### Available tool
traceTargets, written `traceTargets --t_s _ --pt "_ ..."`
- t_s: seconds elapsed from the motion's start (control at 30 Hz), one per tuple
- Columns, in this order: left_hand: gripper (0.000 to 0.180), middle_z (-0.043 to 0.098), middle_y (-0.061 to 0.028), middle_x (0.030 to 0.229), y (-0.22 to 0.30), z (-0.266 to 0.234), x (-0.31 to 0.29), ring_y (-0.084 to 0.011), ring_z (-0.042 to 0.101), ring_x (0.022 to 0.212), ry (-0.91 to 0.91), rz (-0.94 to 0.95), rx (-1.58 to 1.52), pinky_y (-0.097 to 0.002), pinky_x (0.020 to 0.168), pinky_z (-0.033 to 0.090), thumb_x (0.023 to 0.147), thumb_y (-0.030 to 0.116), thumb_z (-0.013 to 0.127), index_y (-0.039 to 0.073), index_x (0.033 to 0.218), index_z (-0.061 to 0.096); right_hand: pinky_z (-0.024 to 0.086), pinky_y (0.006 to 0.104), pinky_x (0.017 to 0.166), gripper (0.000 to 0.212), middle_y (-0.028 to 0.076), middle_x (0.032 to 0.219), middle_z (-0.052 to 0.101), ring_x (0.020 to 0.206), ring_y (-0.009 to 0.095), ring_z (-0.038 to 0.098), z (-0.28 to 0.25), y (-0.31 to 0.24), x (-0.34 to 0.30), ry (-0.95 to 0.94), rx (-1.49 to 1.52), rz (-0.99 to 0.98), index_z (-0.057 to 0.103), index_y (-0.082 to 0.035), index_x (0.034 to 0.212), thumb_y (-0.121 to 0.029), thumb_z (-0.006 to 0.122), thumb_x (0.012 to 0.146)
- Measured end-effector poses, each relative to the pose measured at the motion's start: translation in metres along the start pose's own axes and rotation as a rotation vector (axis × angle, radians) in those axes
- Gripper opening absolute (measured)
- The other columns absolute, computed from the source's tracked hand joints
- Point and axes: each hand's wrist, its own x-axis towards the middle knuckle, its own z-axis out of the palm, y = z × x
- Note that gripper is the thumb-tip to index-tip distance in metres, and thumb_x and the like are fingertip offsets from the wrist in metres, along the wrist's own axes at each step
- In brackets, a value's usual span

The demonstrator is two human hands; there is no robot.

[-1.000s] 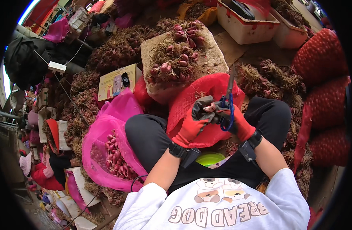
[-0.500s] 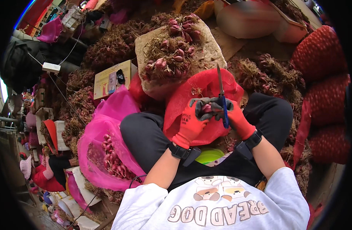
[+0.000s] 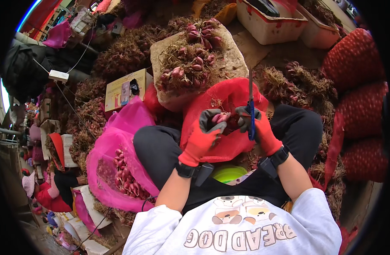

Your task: The recorder uses scissors to cut the ends off red onions and sorts them into mesh bags while seated on the floor of a large processing area.

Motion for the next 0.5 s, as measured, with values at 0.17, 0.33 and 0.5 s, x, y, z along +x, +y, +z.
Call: traceTargets --t_s 0.17,0.33,0.5 --pt "0.035 0.056 -0.0035 0.102 0.108 -0.088 -0.08 -0.0066 0.053 0.08 0.434 0.147 0.34 -0.0185 0.071 0.043 0.08 -0.004 0.059 0.001 0.113 0.05 0.044 0.0212 0.049 0.026 0.003 0.067 0.059 0.051 0.01 0.055 -0.022 -0.013 0.0 0.17 0.108 -0.002 0.063 -0.004 0.1 -0.027 0.063 0.086" --pt "0.039 0.057 -0.0046 0.105 0.116 -0.201 -0.225 -0.0067 0.052 0.078 0.801 -0.26 0.556 -0.0181 0.068 0.042 0.079 -0.003 0.061 0.003 0.116 0.049 0.043 0.0208 0.048 0.029 0.003 0.067 0.059 0.051 0.009 0.054 -0.011 -0.016 0.004 0.163 0.032 0.031 0.063 -0.005 0.099 -0.031 0.064 0.086" --pt "0.042 0.055 -0.0092 0.11 0.092 -0.165 -0.21 -0.0177 0.055 0.086 0.924 0.051 0.815 -0.0289 0.075 0.044 0.077 0.006 0.067 0.002 0.116 0.051 0.045 0.0247 0.051 0.032 0.006 0.069 0.061 0.054 0.014 0.057 -0.015 -0.009 0.014 0.085 -0.112 0.17 0.063 -0.008 0.096 -0.038 0.064 0.083"
